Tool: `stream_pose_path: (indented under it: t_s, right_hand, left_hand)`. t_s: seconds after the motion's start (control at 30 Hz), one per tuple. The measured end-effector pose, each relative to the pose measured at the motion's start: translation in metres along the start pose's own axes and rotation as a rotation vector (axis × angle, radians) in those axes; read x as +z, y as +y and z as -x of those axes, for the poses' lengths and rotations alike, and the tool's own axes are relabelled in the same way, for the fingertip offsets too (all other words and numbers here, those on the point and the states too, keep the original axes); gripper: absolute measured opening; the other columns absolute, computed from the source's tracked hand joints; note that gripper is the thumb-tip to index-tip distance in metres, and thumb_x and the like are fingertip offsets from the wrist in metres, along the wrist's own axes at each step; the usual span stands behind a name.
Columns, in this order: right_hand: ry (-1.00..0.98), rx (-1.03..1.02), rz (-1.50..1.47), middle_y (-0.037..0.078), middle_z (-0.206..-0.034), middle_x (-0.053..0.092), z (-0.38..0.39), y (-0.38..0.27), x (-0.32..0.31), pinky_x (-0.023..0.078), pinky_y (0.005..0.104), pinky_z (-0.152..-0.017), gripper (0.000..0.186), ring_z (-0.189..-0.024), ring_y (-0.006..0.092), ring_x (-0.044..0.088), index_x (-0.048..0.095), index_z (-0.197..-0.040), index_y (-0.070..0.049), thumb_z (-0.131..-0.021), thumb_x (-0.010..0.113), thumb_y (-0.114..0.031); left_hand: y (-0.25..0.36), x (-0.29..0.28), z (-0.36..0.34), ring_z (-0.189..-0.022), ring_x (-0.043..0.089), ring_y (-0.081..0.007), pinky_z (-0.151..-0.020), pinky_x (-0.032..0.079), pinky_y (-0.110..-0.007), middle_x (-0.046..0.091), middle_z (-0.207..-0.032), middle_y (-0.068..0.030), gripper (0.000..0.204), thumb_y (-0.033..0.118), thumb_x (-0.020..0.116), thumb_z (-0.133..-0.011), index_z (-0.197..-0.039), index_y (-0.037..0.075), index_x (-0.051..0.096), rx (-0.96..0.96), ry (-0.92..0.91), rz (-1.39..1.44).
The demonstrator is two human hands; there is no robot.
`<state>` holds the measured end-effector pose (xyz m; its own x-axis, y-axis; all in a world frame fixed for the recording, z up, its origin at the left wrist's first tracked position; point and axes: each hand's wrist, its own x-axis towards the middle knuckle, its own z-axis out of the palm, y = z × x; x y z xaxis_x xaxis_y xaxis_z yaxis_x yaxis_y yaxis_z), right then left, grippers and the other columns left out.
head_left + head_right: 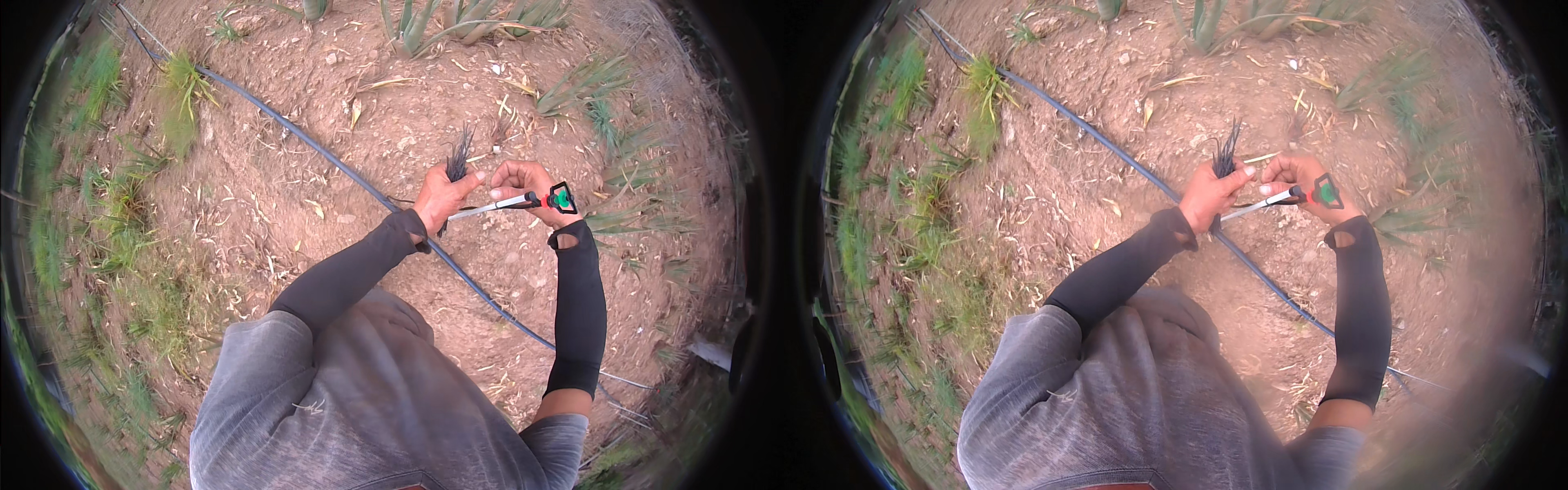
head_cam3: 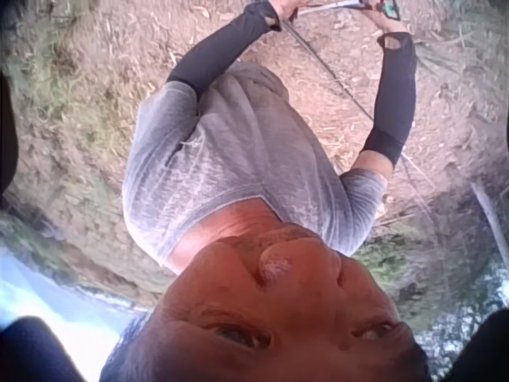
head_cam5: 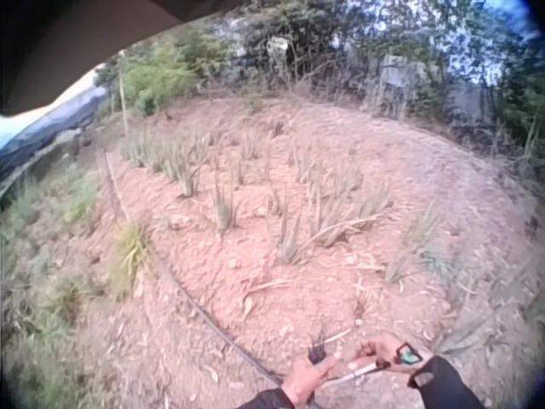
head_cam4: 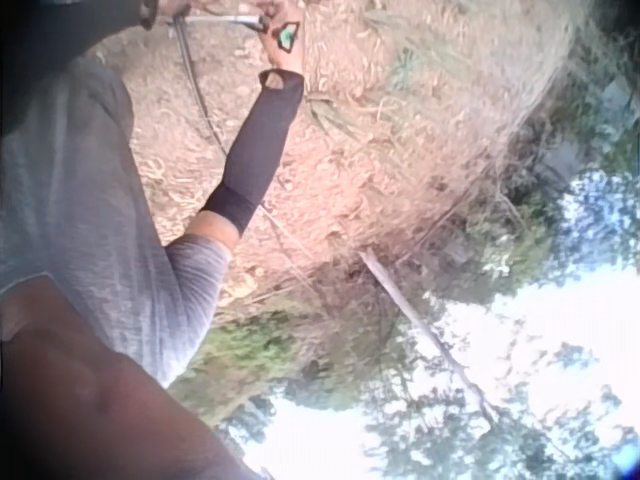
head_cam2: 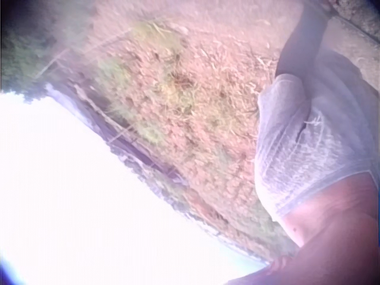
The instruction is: The person installs drip irrigation emitters along a black hose laid out in a garden bed. They repeatedly pick up emitters, attach them to the hose, and secure them with zip ties while walking between plants.
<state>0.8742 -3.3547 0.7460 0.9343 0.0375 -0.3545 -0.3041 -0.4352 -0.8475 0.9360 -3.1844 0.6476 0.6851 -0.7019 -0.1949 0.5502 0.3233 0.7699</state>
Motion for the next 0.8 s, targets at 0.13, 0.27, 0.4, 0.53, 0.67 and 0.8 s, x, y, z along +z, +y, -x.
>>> stream_pose_path:
  t_s: [0.13, 0.27, 0.4, 0.53, 0.67, 0.8]
  right_hand:
    - [0.036, 0.046, -0.057, -0.004, -0.069, 0.055, 0.001, 0.011, -0.005, 0.034, 0.0203, -0.054, 0.015, -0.062, 0.0042, 0.049, 0.056, -0.091, -0.008, -0.084, 0.069, -0.011]
    - [0.124, 0.042, -0.128, -0.006, -0.068, 0.054, 0.005, 0.022, 0.0, 0.033, 0.0197, -0.053, 0.009, -0.059, 0.0041, 0.045, 0.056, -0.09, -0.009, -0.087, 0.064, -0.012]
    - [0.136, 0.032, -0.377, -0.002, -0.079, 0.055, 0.015, 0.028, 0.005, 0.036, 0.0202, -0.057, 0.006, -0.067, 0.006, 0.047, 0.058, -0.09, -0.007, -0.086, 0.062, -0.007]
    - [0.046, -0.099, -0.613, 0.003, -0.091, 0.058, 0.023, 0.036, 0.01, 0.041, 0.0242, -0.069, 0.027, -0.08, 0.0113, 0.053, 0.059, -0.106, 0.0, -0.082, 0.068, -0.011]
    - [0.056, -0.169, -0.666, 0.006, -0.093, 0.06, 0.023, 0.054, 0.017, 0.042, 0.0276, -0.074, 0.038, -0.085, 0.0151, 0.054, 0.059, -0.111, 0.004, -0.08, 0.07, -0.016]
    - [-0.052, -0.267, -0.677, 0.01, -0.101, 0.061, 0.013, 0.071, 0.017, 0.044, 0.0311, -0.077, 0.043, -0.089, 0.0186, 0.057, 0.06, -0.109, 0.005, -0.077, 0.074, -0.02]
  left_hand:
    - [-0.008, 0.002, -0.003, -0.069, 0.054, -0.0039, -0.061, 0.044, -0.022, 0.061, -0.073, 0.0022, 0.012, 0.012, 0.068, -0.086, -0.089, 0.002, 0.063, 0.37, -0.046, -0.39]
    - [-0.014, 0.003, -0.003, -0.071, 0.056, -0.0053, -0.063, 0.046, -0.023, 0.063, -0.076, 0.0015, 0.013, 0.011, 0.067, -0.086, -0.092, 0.001, 0.064, 0.354, -0.071, -0.448]
    - [-0.016, 0.007, 0.007, -0.072, 0.056, -0.0053, -0.064, 0.046, -0.023, 0.064, -0.078, 0.0003, 0.014, 0.01, 0.067, -0.086, -0.096, 0.0, 0.065, 0.387, -0.069, -0.469]
    - [-0.024, 0.006, 0.005, -0.073, 0.055, -0.005, -0.064, 0.045, -0.023, 0.064, -0.077, 0.0003, 0.014, 0.011, 0.067, -0.086, -0.094, -0.001, 0.064, 0.48, 0.002, -0.426]
    - [-0.026, 0.003, 0.011, -0.071, 0.052, -0.0044, -0.062, 0.043, -0.023, 0.06, -0.075, 0.0027, 0.013, 0.012, 0.065, -0.088, -0.092, -0.001, 0.064, 0.444, 0.058, -0.556]
    - [-0.033, -0.003, 0.023, -0.067, 0.046, -0.0034, -0.058, 0.039, -0.022, 0.055, -0.072, 0.0046, 0.014, 0.014, 0.063, -0.09, -0.092, 0.0, 0.064, 0.291, 0.0, -0.45]
